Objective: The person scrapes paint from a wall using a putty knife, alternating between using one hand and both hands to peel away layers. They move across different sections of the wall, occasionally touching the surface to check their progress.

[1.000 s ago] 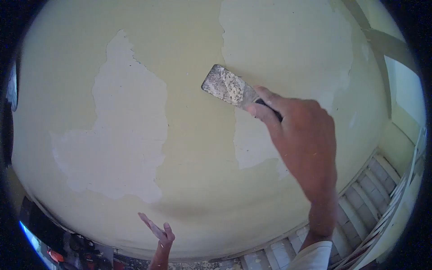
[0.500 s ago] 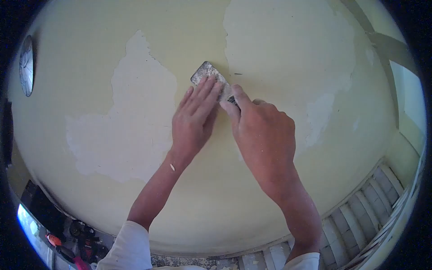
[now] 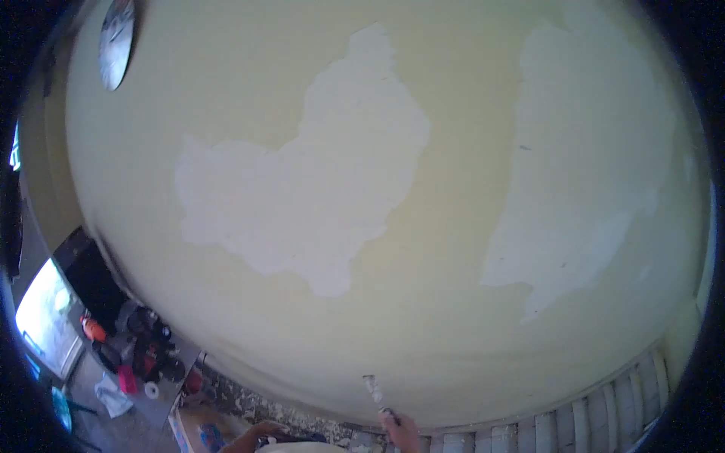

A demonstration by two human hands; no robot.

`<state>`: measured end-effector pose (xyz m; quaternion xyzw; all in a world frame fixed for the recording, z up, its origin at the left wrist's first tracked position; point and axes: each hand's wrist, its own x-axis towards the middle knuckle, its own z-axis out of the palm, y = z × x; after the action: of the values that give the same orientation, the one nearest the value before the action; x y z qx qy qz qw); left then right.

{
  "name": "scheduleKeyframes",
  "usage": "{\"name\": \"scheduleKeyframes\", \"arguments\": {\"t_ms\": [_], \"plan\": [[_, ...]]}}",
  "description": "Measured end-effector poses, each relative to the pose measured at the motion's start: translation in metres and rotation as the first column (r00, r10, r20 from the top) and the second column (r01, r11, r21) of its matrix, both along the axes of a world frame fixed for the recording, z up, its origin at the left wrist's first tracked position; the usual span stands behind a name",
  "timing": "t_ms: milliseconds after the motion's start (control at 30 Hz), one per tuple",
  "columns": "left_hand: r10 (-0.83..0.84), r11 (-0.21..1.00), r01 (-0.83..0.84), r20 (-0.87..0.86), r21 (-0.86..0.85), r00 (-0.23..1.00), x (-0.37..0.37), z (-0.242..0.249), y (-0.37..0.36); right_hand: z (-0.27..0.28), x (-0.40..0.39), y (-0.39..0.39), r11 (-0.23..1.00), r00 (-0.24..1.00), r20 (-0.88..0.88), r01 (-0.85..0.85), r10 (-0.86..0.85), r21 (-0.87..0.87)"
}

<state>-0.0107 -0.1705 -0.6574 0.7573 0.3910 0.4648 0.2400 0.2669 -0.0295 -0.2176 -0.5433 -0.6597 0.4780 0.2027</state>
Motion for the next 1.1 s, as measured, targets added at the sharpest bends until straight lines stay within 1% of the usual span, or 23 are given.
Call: {"name": "scheduleKeyframes", "arguments": {"t_ms": [33,100,167,200,233,267,300,333,367,400,467,500,533,567,600,633,700,767,867,933,1000,1067,1100], "plan": [[0.149,0.955,-0.165,-0.082,-0.247,0.985,-0.010,0.000,-0.039,-0.005,-0.007,-0.015,0.989,0.992,0.072,-0.115,0.108,0.096],[0.318,0.622,-0.454,-0.325,-0.638,0.891,-0.024,0.003,-0.085,0.005,-0.023,-0.033,0.949,0.969,-0.095,-0.243,0.228,-0.200],[0.269,0.088,-0.634,-0.594,-0.769,0.758,-0.026,0.007,-0.133,-0.021,-0.036,-0.034,0.916,0.921,-0.042,-0.381,0.388,0.124],[0.164,-0.187,-0.677,-0.702,-0.712,0.693,-0.011,0.013,-0.151,-0.022,-0.044,-0.035,0.872,0.893,-0.053,-0.422,0.447,0.247],[0.149,-0.199,-0.669,-0.696,-0.717,0.702,0.000,-0.015,-0.162,-0.016,-0.054,-0.036,0.813,0.863,-0.061,-0.447,0.502,0.372],[0.262,0.110,-0.934,-0.897,-0.339,0.357,0.016,-0.028,-0.177,-0.010,-0.063,-0.038,0.820,0.865,-0.062,-0.446,0.498,0.358],[0.476,0.328,-0.929,-0.879,0.172,0.005,0.027,-0.039,-0.194,-0.004,-0.071,-0.040,0.825,0.866,-0.067,-0.444,0.495,0.349],[0.469,0.337,-0.928,-0.883,0.162,0.016,0.027,-0.046,-0.189,-0.001,-0.075,-0.042,0.830,0.869,-0.069,-0.441,0.490,0.340],[0.111,0.148,-0.961,-0.962,-0.232,0.249,0.026,-0.046,-0.180,-0.001,-0.079,-0.046,0.836,0.873,-0.066,-0.437,0.482,0.331],[-0.183,-0.170,-0.848,-0.829,-0.502,0.528,0.021,-0.004,-0.132,-0.003,-0.083,-0.052,0.852,0.892,-0.091,-0.387,0.443,0.352],[0.026,0.036,-0.808,-0.808,-0.588,0.589,0.009,-0.023,-0.125,-0.011,-0.087,-0.060,0.870,0.908,-0.103,-0.349,0.405,0.349],[0.205,0.031,-0.712,-0.693,-0.701,0.691,0.005,-0.007,-0.113,-0.018,-0.087,-0.063,0.925,0.930,-0.162,-0.283,0.329,0.253],[0.373,0.264,-0.617,-0.511,-0.742,0.774,0.001,-0.036,-0.108,-0.023,-0.086,-0.065,0.965,0.945,-0.215,-0.217,0.246,0.149],[-0.058,0.852,-0.297,-0.641,-0.431,0.766,-0.023,-0.066,-0.077,-0.026,-0.084,-0.067,0.966,0.945,-0.212,-0.223,0.247,0.130],[-0.050,0.632,-0.259,-0.372,-0.730,0.927,-0.012,-0.012,-0.041,-0.027,-0.082,-0.067,0.974,0.940,-0.256,-0.207,0.224,0.090],[0.190,0.625,-0.233,-0.145,-0.745,0.971,-0.009,0.027,-0.031,-0.028,-0.080,-0.069,0.980,0.934,-0.297,-0.190,0.197,0.054],[0.461,0.553,0.027,0.333,-0.833,0.823,0.005,0.141,-0.006,-0.035,-0.076,-0.068,0.978,0.932,-0.302,-0.172,0.201,0.122],[0.296,0.714,0.097,0.425,-0.694,0.856,0.006,0.154,0.033,-0.032,-0.070,-0.066,0.971,0.935,-0.289,-0.160,0.208,0.179],[0.343,0.746,0.237,0.663,-0.623,0.666,0.015,0.291,0.057,-0.024,-0.067,-0.061,0.971,0.931,-0.285,-0.195,0.227,0.137],[0.349,0.776,0.250,0.725,-0.578,0.594,0.022,0.337,0.075,-0.024,-0.069,-0.049,0.918,0.934,-0.222,-0.191,0.278,0.347],[0.365,0.846,0.165,0.776,-0.507,0.515,0.026,0.376,0.080,-0.024,-0.074,-0.041,0.916,0.939,-0.206,-0.191,0.275,0.353],[0.380,0.822,0.221,0.795,-0.525,0.472,0.030,0.395,0.084,-0.019,-0.072,-0.040,0.925,0.957,-0.184,-0.151,0.226,0.347],[0.400,0.811,0.251,0.814,-0.529,0.422,0.030,0.399,0.087,-0.009,-0.077,-0.043,0.967,0.969,-0.178,-0.129,0.170,0.219]]}}
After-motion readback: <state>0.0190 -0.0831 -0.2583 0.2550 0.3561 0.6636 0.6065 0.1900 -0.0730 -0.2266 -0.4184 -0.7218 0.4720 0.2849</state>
